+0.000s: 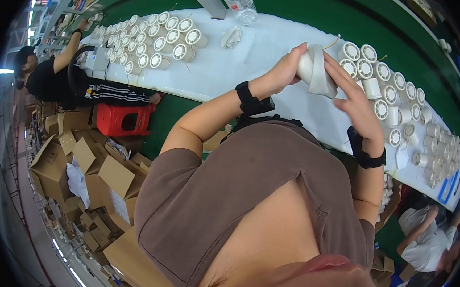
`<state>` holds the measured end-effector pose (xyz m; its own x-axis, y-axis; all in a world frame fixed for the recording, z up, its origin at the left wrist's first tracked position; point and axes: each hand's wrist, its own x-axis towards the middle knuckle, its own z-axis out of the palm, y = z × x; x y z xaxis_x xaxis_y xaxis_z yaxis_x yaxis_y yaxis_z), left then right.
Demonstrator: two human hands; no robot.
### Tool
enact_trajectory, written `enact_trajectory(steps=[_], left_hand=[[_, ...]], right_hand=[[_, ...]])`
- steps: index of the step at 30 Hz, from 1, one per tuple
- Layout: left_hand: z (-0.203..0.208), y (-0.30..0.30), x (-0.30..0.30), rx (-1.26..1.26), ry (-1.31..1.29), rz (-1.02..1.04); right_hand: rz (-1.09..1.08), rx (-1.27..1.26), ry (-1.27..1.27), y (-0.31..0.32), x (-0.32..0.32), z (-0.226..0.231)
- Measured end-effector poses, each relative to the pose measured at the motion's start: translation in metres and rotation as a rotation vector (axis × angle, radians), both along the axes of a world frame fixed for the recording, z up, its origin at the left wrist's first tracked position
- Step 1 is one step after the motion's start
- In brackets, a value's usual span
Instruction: Clean and wipe white cylindrical electronic components using a cloth at an assembly line.
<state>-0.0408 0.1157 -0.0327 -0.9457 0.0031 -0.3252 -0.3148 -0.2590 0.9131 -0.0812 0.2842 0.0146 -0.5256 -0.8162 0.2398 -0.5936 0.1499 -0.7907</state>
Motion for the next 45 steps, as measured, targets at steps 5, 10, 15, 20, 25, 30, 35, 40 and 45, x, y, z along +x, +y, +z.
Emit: enact_trajectory(steps=[5, 10, 15, 20, 25, 30, 35, 40, 45], left_hand=[[0.001, -0.004, 0.0, 0.153, -0.108, -0.203], [-0.002, -0.003, -0.003, 0.008, -0.115, -0.209], [-0.003, 0.002, 0.001, -0.672, 0.65, 0.099], [0.007, -0.01, 0.004, -0.883, 1.056, 0.075], [0.011, -0.017, 0.001, -0.31, 0.16, -0.258], [0.0, -0.009, -0.006, -0.43, 0.218, -0.093], [0.012, -0.011, 0.009, -0.923, 0.851, 0.141], [0.001, -0.015, 0.018, -0.92, 0.578, 0.147], [-0.003, -0.006, 0.028, -0.776, 0.568, 0.086]], right_hand=[[-0.087, -0.07, -0.02, 0.004, 0.004, -0.009], [-0.271, 0.326, 0.35, -0.008, 0.011, -0.008], [-0.395, -0.005, -0.355, -0.014, 0.006, -0.039], [-0.436, -0.414, -1.109, -0.019, 0.022, -0.033], [-0.421, -0.018, 0.153, -0.005, 0.011, -0.037], [-0.496, -0.037, -0.231, -0.014, 0.014, -0.047], [-0.331, -0.436, -1.259, -0.01, 0.016, -0.055], [-0.405, -0.126, -0.107, -0.011, 0.01, -0.047], [-0.424, -0.067, -0.476, -0.038, 0.016, -0.057]])
